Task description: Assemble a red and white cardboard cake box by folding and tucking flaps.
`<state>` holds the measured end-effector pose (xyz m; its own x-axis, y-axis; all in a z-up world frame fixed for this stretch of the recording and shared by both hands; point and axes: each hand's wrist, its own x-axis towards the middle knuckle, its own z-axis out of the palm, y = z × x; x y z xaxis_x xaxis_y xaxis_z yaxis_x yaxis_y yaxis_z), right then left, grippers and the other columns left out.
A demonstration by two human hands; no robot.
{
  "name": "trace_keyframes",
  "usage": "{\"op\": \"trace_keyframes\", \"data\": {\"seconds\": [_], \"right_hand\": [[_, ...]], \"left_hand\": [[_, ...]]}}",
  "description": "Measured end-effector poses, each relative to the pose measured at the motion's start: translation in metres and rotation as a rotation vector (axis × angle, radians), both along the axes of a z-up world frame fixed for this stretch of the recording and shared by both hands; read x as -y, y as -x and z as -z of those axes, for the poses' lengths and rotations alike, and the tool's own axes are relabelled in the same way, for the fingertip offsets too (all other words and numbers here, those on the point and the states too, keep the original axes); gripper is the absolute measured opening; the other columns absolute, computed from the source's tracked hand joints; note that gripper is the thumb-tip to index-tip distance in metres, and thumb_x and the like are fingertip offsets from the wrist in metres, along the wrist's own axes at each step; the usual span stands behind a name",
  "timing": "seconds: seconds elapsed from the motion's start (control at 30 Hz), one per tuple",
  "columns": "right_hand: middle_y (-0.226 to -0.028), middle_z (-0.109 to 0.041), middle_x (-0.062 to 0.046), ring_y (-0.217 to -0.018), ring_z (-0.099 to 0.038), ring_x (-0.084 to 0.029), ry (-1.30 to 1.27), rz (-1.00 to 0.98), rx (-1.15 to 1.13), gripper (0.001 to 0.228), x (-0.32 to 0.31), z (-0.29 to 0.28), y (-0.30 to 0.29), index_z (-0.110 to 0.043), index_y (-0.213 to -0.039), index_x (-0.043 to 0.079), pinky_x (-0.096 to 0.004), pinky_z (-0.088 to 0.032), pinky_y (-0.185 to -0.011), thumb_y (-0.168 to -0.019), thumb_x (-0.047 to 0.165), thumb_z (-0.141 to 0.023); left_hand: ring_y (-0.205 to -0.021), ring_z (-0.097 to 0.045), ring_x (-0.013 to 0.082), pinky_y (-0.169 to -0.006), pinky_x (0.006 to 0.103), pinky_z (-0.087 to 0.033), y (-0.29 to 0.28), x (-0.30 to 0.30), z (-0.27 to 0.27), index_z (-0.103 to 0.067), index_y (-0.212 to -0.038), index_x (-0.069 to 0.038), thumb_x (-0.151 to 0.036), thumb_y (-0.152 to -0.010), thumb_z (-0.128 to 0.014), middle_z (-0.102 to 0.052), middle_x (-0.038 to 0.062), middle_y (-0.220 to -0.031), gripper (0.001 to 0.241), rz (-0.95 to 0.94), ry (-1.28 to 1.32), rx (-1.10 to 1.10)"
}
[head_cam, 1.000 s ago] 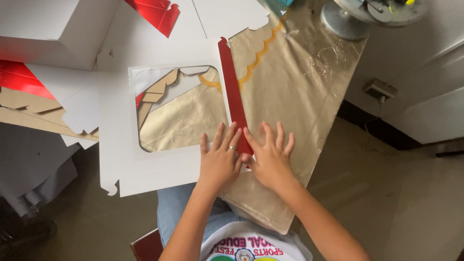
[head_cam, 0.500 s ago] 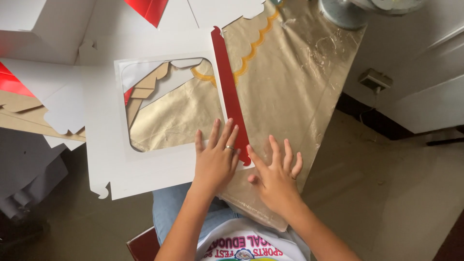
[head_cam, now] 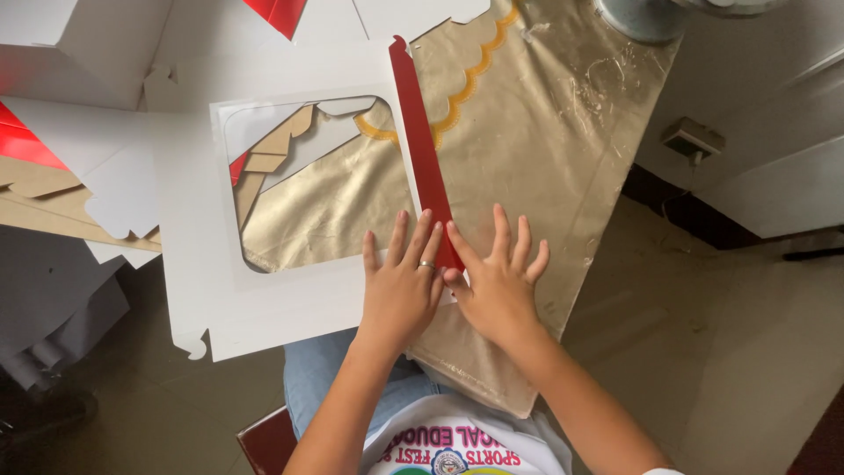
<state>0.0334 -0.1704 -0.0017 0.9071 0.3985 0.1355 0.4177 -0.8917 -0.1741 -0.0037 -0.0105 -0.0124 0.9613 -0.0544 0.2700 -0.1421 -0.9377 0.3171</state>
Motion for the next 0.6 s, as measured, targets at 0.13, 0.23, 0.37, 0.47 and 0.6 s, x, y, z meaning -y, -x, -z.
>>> {"op": "trace_keyframes", "data": {"seconds": [0.13,0.23,0.37,0.47,0.6], "right_hand": [[-0.168,-0.011,-0.024,-0.148,-0.012,-0.054,0.011,-0.022,0.031,0.063,-0.006,0.010,-0.024,-0.044,-0.154,0.042,-0.078,-0.007,-0.108,-0.096,0.066,-0.039],[-0.167,-0.009,-0.024,-0.148,-0.011,-0.055,0.025,-0.044,0.036,0.064,-0.014,0.013,-0.041,-0.041,-0.156,0.043,-0.079,-0.006,-0.108,-0.098,0.069,-0.037],[-0.166,-0.008,-0.026,-0.148,-0.008,-0.057,0.055,-0.044,0.003,0.063,-0.027,0.013,-0.061,-0.037,-0.158,0.044,-0.079,-0.004,-0.108,-0.099,0.068,-0.036],[-0.166,-0.008,-0.025,-0.149,-0.006,-0.057,0.082,-0.018,-0.035,0.063,-0.041,0.009,-0.081,-0.035,-0.158,0.043,-0.078,-0.001,-0.109,-0.099,0.068,-0.035],[-0.167,-0.008,-0.020,-0.150,-0.001,-0.054,0.115,0.050,-0.130,0.064,-0.063,0.005,-0.109,-0.032,-0.158,0.044,-0.076,0.003,-0.112,-0.098,0.067,-0.033]], "left_hand": [[-0.154,-0.023,0.0315,-0.117,0.0677,-0.012,-0.003,0.001,0.002,-0.042,-0.155,-0.011,-0.035,-0.096,-0.055,-0.030,0.006,-0.166,0.066,-0.012,0.024,0.002],[-0.154,-0.021,0.0317,-0.117,0.0679,-0.011,-0.003,0.001,0.001,-0.043,-0.154,-0.011,-0.036,-0.096,-0.054,-0.029,0.006,-0.166,0.065,-0.025,0.033,0.004],[-0.155,-0.019,0.0325,-0.118,0.0679,-0.011,-0.001,0.001,-0.002,-0.044,-0.152,-0.010,-0.037,-0.096,-0.054,-0.029,0.007,-0.166,0.062,-0.013,0.016,-0.037],[-0.154,-0.019,0.0335,-0.118,0.0681,-0.010,-0.004,0.002,-0.004,-0.043,-0.152,-0.009,-0.036,-0.095,-0.055,-0.029,0.008,-0.166,0.064,-0.010,0.010,-0.041],[-0.154,-0.020,0.0343,-0.117,0.0682,-0.010,-0.002,0.002,-0.005,-0.041,-0.154,-0.008,-0.036,-0.094,-0.056,-0.029,0.010,-0.165,0.068,-0.011,0.021,-0.033]]}}
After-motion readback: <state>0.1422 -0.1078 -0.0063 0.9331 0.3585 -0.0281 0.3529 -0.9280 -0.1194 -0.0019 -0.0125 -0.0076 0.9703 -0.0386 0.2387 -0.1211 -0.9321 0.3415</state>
